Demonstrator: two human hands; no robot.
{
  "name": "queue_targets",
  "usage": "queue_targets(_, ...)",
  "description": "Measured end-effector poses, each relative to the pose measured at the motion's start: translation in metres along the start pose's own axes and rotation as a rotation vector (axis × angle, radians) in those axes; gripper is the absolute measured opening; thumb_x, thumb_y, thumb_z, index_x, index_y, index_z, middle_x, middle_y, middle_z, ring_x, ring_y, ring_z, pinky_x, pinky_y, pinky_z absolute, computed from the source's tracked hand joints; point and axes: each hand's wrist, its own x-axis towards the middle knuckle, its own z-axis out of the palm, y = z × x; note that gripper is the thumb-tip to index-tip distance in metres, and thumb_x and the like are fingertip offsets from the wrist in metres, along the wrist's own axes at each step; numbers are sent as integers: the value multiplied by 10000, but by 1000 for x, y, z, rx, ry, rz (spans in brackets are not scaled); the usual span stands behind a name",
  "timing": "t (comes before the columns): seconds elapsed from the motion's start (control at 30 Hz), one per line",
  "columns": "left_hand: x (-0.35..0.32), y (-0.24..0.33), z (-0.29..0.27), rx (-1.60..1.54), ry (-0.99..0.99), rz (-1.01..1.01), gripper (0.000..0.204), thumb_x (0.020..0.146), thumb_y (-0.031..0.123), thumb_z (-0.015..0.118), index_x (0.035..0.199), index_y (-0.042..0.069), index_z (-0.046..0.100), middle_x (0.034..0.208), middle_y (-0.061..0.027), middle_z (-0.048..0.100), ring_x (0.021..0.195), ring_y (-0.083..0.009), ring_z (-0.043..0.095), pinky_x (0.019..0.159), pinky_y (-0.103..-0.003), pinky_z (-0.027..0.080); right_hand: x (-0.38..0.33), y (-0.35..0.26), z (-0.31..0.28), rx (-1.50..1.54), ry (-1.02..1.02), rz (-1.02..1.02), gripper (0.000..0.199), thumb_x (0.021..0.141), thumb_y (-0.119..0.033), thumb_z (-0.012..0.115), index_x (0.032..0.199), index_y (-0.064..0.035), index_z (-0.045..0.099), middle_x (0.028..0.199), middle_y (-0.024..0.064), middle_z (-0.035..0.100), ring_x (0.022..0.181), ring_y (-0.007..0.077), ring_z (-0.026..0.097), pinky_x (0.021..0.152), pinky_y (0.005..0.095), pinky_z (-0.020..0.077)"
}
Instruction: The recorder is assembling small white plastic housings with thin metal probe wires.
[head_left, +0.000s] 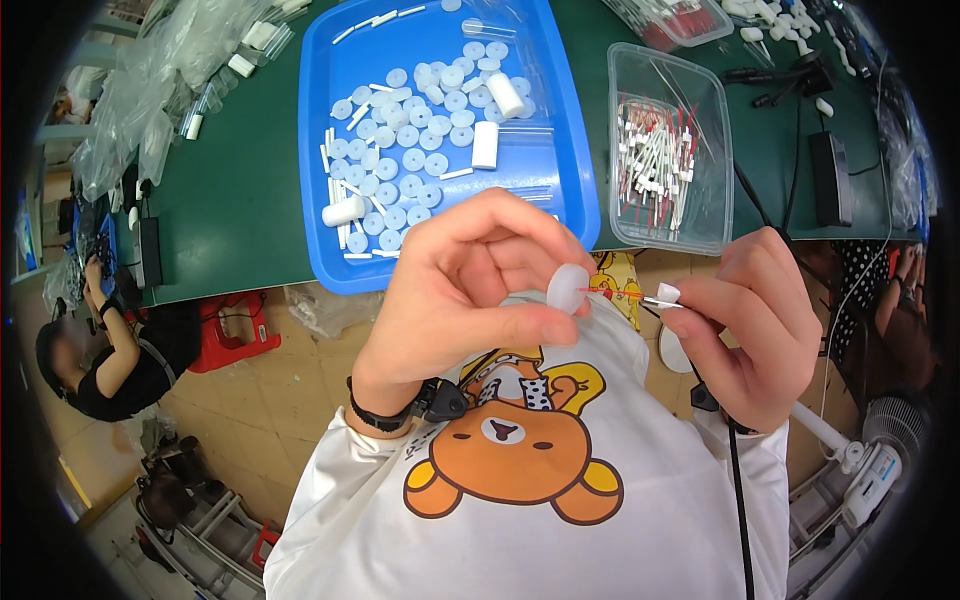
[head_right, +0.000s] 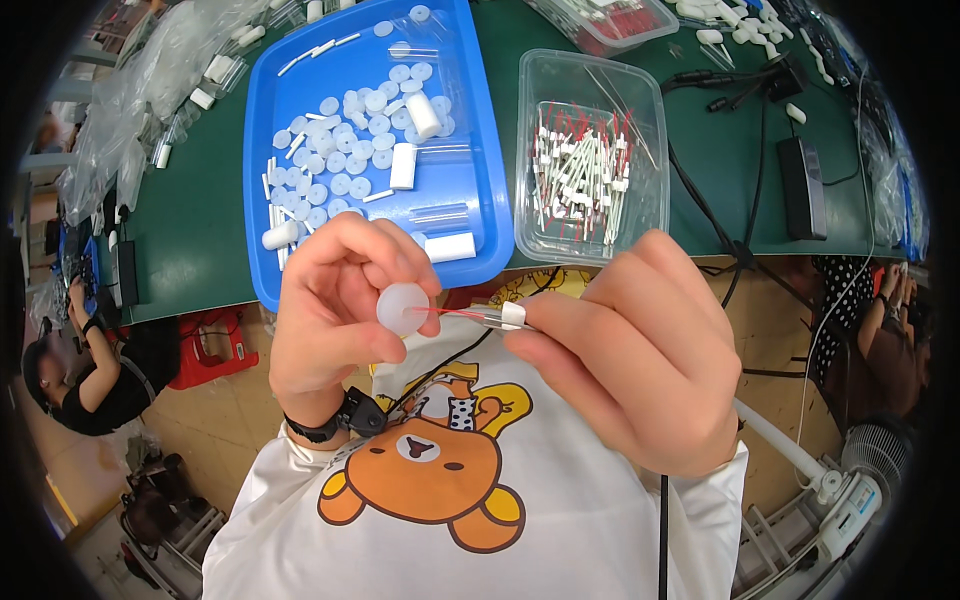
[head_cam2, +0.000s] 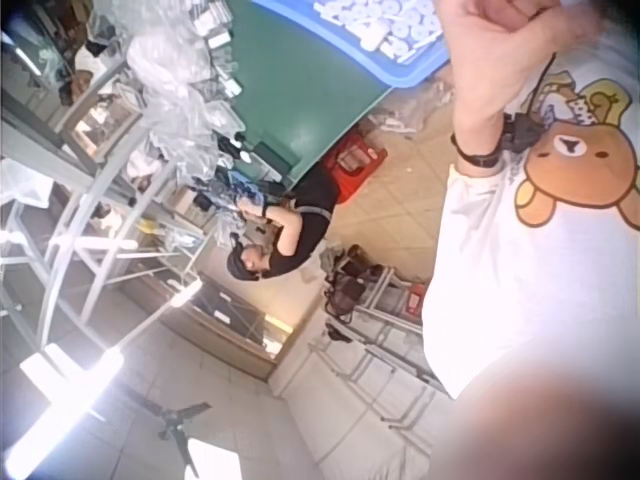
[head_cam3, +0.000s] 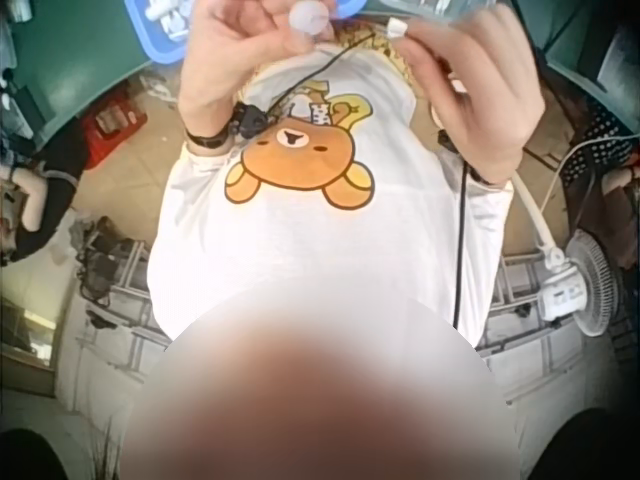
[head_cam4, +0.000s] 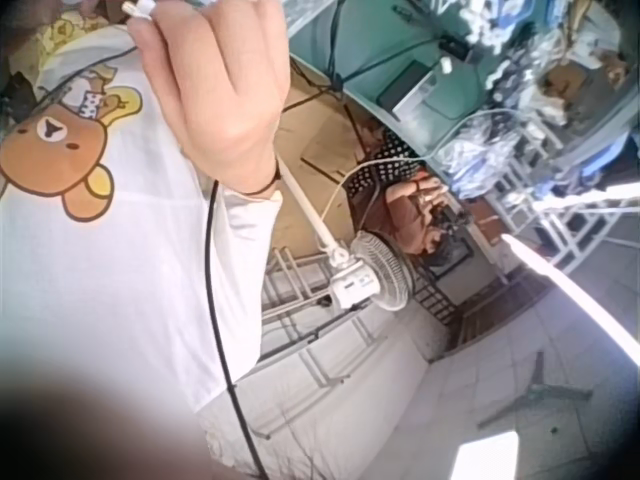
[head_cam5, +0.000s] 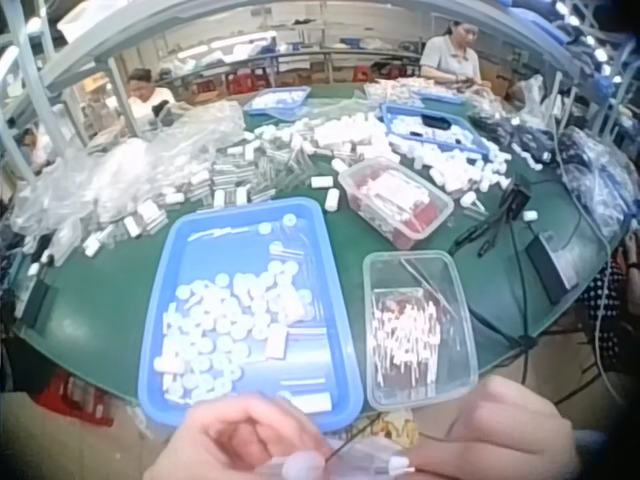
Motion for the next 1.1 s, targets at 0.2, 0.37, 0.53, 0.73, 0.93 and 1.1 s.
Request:
queue_targets(0.2, 1, -2, 0, 175, 22, 37, 427, 627, -89, 755, 987, -37, 532, 954, -145, 569, 863, -196, 602, 739, -313, 530, 1, -1, 5, -118, -7, -106, 316, 535, -47, 759, 822, 13, 642, 661, 49, 473, 589, 210, 417, 519, 318, 343)
queue_targets(0.37, 0, -4, 2, 268, -19, 79, 423, 614, -80, 775, 972, -38, 553, 939, -133, 574, 903, -202, 601, 782, -315, 514, 1, 2, 9, -139, -5, -220, 336, 557, -22, 747, 865, 40, 629, 711, 79, 575, 591, 218, 504, 495, 297, 387)
queue_targets(0.53, 0, -5, 9, 287, 1, 107, 445, 557, -85, 807, 927, -26, 567, 915, -123, 583, 891, -211, 609, 776, -321, 514, 0, 2, 15, -139, 28, -301, 322, 581, -12, 727, 872, 70, 617, 728, 114, 617, 573, 214, 568, 468, 272, 436)
queue_targets(0.73, -3, -6, 10, 404, 1, 190, 382, 519, -78, 828, 815, 0, 598, 877, -118, 594, 869, -221, 626, 756, -331, 518, -1, 6, 21, -25, 65, -332, 302, 598, -24, 721, 855, 96, 616, 658, 114, 581, 516, 186, 537, 416, 260, 415)
queue_targets(0.93, -7, -9, 6, 439, 17, 189, 365, 516, -66, 831, 799, 0, 611, 856, -119, 605, 830, -230, 637, 741, -331, 517, -3, 1, 24, 200, -20, -66, 214, 670, -8, 722, 853, 60, 634, 627, 111, 574, 508, 199, 557, 429, 262, 420)
queue_targets(1.1, -16, -5, 6, 611, 52, 261, 315, 532, -41, 830, 770, -10, 627, 817, -125, 626, 800, -237, 640, 710, -334, 520, -7, -7, 30, 467, -83, 222, 132, 723, 12, 690, 849, 33, 652, 633, 110, 595, 509, 182, 584, 437, 245, 420)
